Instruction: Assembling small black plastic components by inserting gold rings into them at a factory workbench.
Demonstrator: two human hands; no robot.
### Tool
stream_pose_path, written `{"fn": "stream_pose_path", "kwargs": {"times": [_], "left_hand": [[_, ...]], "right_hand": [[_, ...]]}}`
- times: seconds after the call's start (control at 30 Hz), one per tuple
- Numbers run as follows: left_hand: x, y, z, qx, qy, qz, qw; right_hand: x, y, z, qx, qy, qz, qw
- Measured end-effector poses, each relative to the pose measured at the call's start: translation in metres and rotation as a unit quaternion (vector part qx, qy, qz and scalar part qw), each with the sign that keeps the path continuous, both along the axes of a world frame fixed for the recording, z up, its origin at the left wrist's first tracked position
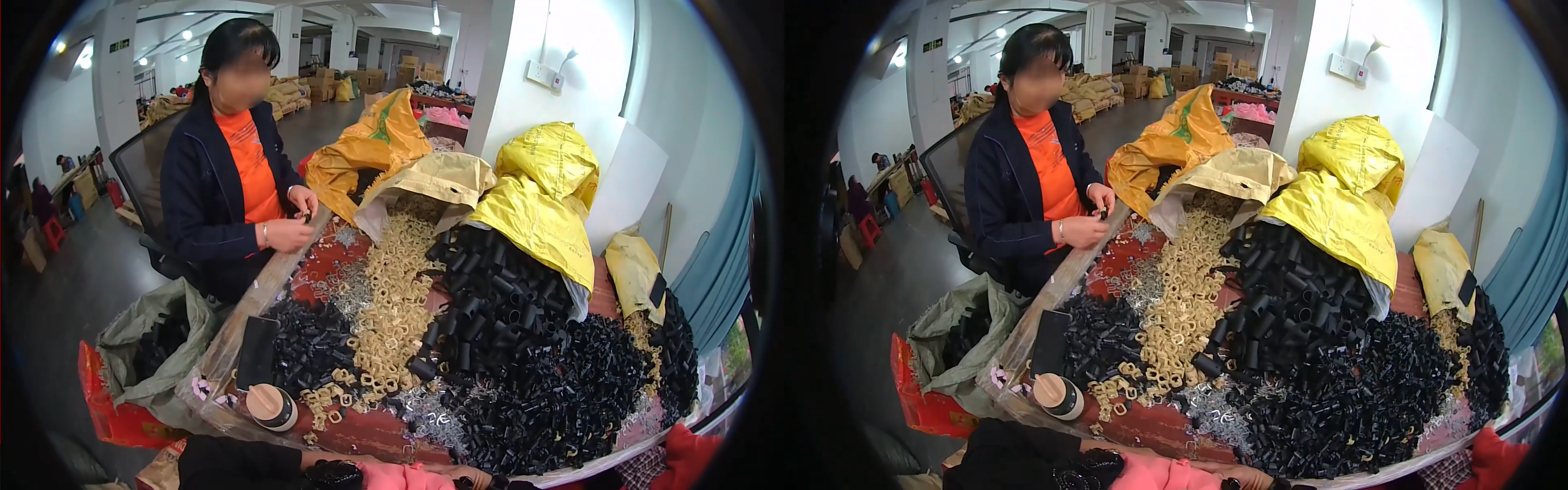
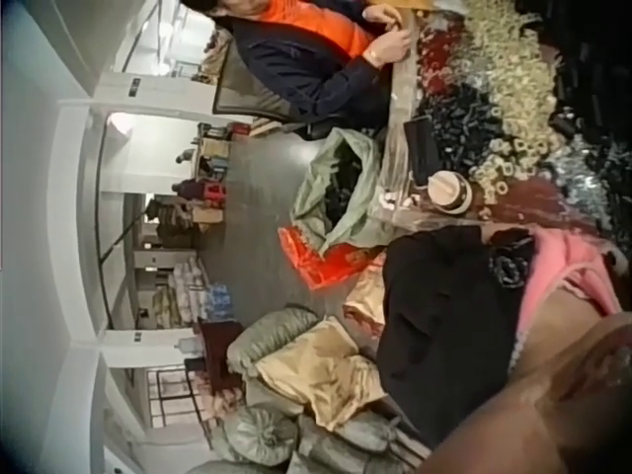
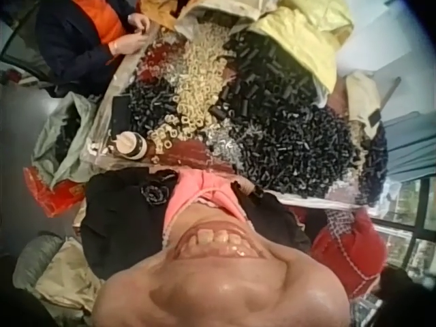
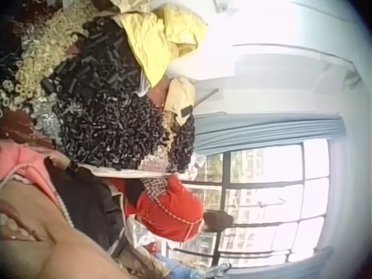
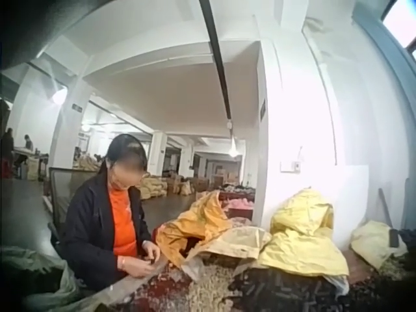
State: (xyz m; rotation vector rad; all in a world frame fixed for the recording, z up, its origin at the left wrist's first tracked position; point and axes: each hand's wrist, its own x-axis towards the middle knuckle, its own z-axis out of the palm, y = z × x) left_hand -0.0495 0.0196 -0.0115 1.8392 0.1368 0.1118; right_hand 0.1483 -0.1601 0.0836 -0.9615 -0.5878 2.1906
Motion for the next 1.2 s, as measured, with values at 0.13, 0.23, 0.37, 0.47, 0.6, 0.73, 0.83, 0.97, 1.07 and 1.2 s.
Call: {"fn": "stream_pose_path", "kwargs": {"times": [0.13, 0.23, 0.37, 0.47, 0.6, 0.73, 0.83, 0.97, 1.07, 1.2], "left_hand": [[0.002, -0.003, -0.006, -0.014, -0.011, 0.02, 1.0], [0.004, -0.004, -0.009, -0.022, -0.024, 0.04, 0.999], [0.0, -0.005, -0.014, -0.032, -0.037, 0.074, 0.996], [-0.008, -0.012, -0.021, -0.047, -0.035, 0.099, 0.993], [-0.034, -0.033, -0.027, -0.081, -0.007, 0.127, 0.989], [-0.061, -0.051, -0.026, -0.117, 0.052, 0.083, 0.988], [-0.066, -0.032, -0.005, -0.103, 0.104, -0.029, 0.989], [-0.06, -0.031, 0.027, -0.103, 0.105, 0.089, 0.985], [-0.043, -0.04, 0.03, -0.044, 0.129, 0.093, 0.986], [-0.04, -0.037, 0.025, 0.149, 0.104, 0.128, 0.975]], "right_hand": [[-0.001, 0.002, 0.011, 0.001, 0.006, -0.007, 1.0], [-0.001, 0.011, 0.024, 0.006, 0.006, -0.007, 1.0], [0.008, 0.017, 0.018, 0.012, 0.011, 0.002, 1.0], [0.012, 0.019, 0.008, 0.008, 0.026, 0.006, 1.0], [0.003, 0.02, -0.003, -0.015, 0.068, 0.003, 0.998], [0.0, 0.015, -0.03, -0.056, 0.128, -0.019, 0.99], [0.004, 0.019, -0.043, -0.073, 0.059, -0.061, 0.994], [0.012, 0.023, -0.08, 0.079, -0.11, -0.133, 0.982], [0.003, 0.017, -0.078, 0.117, -0.099, -0.232, 0.961], [-0.016, 0.003, -0.083, 0.114, -0.051, -0.314, 0.941]]}}
